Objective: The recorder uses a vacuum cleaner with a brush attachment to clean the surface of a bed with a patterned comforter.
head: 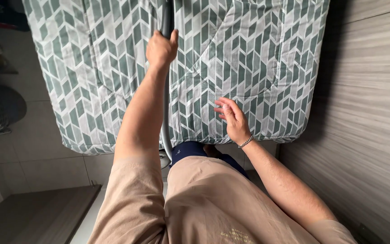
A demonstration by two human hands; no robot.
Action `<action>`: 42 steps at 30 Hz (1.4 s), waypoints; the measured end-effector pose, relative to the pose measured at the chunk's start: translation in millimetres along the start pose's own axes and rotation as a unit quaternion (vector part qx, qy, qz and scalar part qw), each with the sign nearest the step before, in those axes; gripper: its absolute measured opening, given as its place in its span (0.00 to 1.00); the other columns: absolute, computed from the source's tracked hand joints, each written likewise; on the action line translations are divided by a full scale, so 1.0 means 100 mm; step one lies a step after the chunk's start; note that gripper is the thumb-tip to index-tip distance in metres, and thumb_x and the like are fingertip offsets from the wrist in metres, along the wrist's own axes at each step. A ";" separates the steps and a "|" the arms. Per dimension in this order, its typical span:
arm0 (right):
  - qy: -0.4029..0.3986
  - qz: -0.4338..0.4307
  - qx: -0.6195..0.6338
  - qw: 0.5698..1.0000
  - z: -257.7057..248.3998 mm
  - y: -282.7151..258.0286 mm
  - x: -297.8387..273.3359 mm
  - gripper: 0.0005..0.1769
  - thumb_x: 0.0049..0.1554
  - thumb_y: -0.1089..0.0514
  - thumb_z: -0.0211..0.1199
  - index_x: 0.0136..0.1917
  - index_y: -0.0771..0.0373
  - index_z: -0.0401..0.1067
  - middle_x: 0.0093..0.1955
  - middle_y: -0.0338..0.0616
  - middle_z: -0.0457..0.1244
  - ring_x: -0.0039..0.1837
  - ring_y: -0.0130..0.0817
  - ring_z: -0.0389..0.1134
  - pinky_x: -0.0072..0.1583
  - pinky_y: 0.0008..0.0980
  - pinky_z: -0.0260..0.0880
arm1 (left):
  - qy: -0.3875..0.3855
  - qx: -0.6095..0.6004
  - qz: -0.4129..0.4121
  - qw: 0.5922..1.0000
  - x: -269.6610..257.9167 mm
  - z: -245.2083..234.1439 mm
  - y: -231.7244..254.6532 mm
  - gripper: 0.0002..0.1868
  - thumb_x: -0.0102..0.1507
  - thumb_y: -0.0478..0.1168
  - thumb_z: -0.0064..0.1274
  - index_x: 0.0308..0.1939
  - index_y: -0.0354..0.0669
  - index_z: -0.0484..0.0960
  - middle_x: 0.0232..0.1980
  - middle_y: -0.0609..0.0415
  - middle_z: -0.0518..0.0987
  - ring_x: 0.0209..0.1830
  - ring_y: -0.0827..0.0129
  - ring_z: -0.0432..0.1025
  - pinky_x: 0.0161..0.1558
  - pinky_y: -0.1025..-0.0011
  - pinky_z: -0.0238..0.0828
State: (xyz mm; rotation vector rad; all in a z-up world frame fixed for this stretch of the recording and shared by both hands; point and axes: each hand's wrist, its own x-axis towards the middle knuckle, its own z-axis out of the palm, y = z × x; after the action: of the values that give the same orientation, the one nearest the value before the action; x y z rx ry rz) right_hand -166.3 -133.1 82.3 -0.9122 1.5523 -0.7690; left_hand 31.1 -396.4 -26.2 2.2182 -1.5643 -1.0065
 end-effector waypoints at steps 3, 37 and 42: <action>0.013 0.003 0.001 1.000 -0.02 0.06 -0.02 0.24 0.71 0.48 0.42 0.72 0.62 0.62 0.69 0.48 0.65 0.66 0.38 0.71 0.63 0.36 0.71 | -0.013 -0.004 -0.001 1.000 0.17 0.03 0.06 0.34 0.60 0.68 0.54 0.46 0.38 0.80 0.46 0.38 0.83 0.51 0.44 0.78 0.53 0.53 0.73; -0.296 -0.072 -0.035 0.952 0.72 0.86 -1.01 0.23 0.70 0.48 0.44 0.70 0.62 0.65 0.65 0.44 0.66 0.62 0.32 0.71 0.59 0.31 0.72 | -0.016 0.030 -0.216 0.976 -5.55 -0.57 -2.90 0.30 0.59 0.64 0.56 0.45 0.39 0.82 0.35 0.40 0.84 0.39 0.44 0.79 0.42 0.51 0.75; -0.293 -0.070 -0.041 0.953 0.71 0.92 -1.01 0.23 0.70 0.47 0.43 0.70 0.62 0.64 0.66 0.44 0.66 0.63 0.33 0.71 0.60 0.31 0.71 | -0.022 0.035 -0.231 0.972 -5.54 -0.40 -3.00 0.32 0.60 0.66 0.54 0.47 0.40 0.82 0.34 0.42 0.85 0.39 0.48 0.81 0.44 0.53 0.75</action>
State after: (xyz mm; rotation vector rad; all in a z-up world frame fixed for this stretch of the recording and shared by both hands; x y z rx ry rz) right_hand -101.4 0.3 40.6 -1.1935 1.0080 -0.4697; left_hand 172.5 213.9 53.5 2.6980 -1.1308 -1.1356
